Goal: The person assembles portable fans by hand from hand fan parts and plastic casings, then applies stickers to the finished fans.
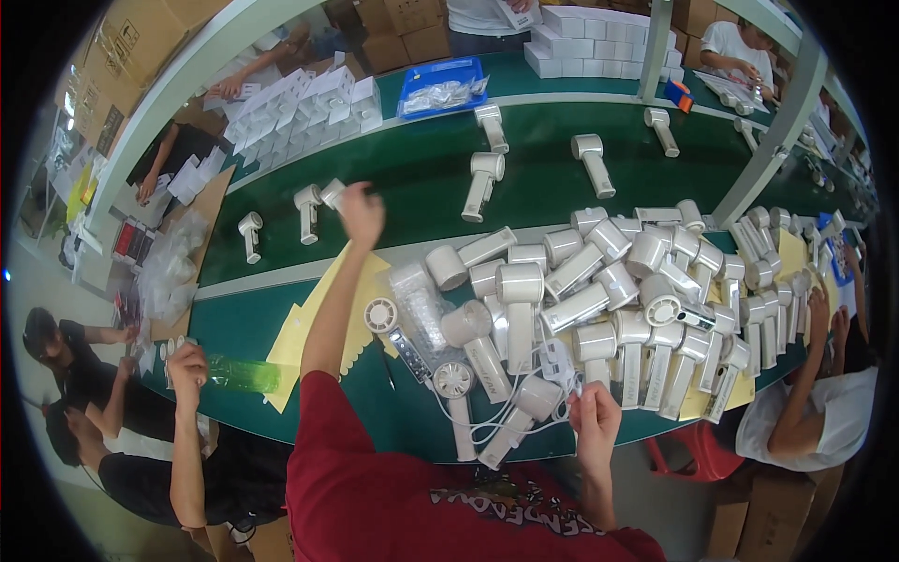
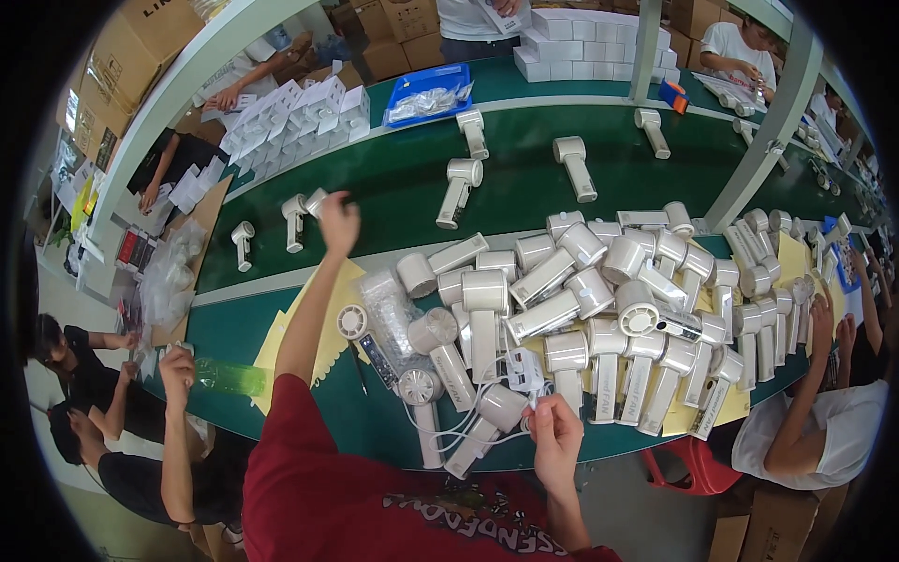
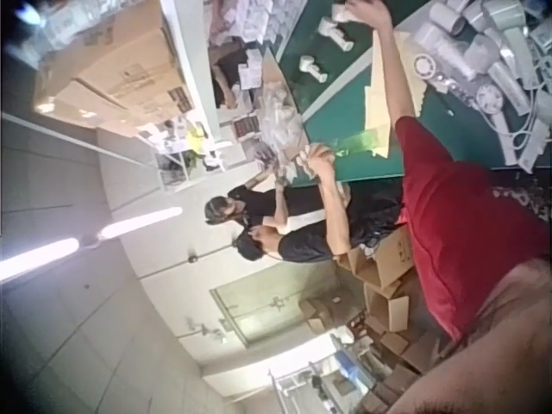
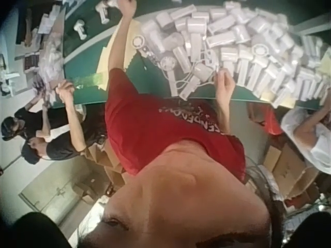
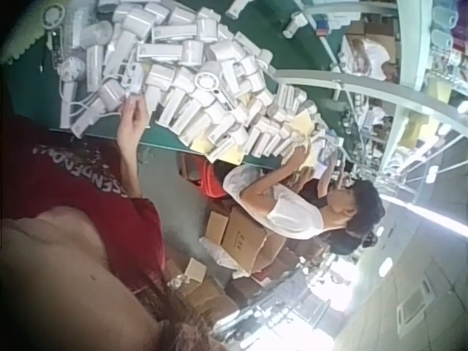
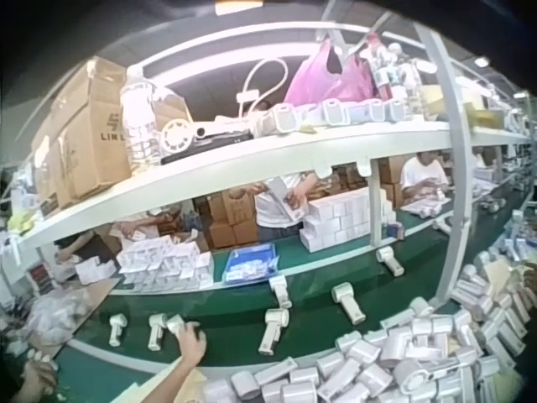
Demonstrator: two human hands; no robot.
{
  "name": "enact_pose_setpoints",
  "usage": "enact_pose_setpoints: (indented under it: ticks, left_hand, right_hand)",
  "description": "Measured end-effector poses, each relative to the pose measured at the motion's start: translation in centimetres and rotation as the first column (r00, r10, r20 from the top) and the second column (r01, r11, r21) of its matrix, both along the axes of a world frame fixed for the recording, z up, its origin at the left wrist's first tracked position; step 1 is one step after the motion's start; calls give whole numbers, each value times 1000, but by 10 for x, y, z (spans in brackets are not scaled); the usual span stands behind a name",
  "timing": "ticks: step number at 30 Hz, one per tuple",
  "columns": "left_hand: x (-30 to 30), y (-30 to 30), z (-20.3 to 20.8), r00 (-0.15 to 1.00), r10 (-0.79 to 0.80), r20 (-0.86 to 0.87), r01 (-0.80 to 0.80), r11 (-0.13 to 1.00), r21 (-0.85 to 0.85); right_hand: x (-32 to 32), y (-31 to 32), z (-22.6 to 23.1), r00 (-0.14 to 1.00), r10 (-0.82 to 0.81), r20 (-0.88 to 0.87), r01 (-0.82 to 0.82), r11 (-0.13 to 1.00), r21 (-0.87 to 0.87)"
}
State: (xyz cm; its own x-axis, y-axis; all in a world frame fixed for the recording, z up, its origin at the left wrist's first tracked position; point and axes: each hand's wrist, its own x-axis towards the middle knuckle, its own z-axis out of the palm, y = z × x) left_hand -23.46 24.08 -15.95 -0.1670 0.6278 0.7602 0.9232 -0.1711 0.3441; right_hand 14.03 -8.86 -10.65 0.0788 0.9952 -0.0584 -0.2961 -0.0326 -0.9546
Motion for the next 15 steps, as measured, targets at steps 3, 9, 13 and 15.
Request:
enact_pose_setpoints:
  ticks: [3, 9, 13, 15]
  left_hand:
    - [108, 5, 27, 933, -223, 283, 341, 803, -490]
    - [131, 25, 17, 997, -73, 33, 72, 647, -759]
    - [160, -26, 62, -177, 104, 979, 817, 570, 88]
    - [177, -91, 113, -378, 161, 912, 803, 548, 236]
  right_hand:
    - [-4, 0, 3, 997, -52, 59, 49, 998, 42]
    - [-16, -4, 15, 965, -92, 245, 37, 975, 220]
    - [-10, 4, 25, 974, -180, 141, 151, 969, 198]
    - [-21, 24, 38, 955, -213, 206, 125, 920, 373]
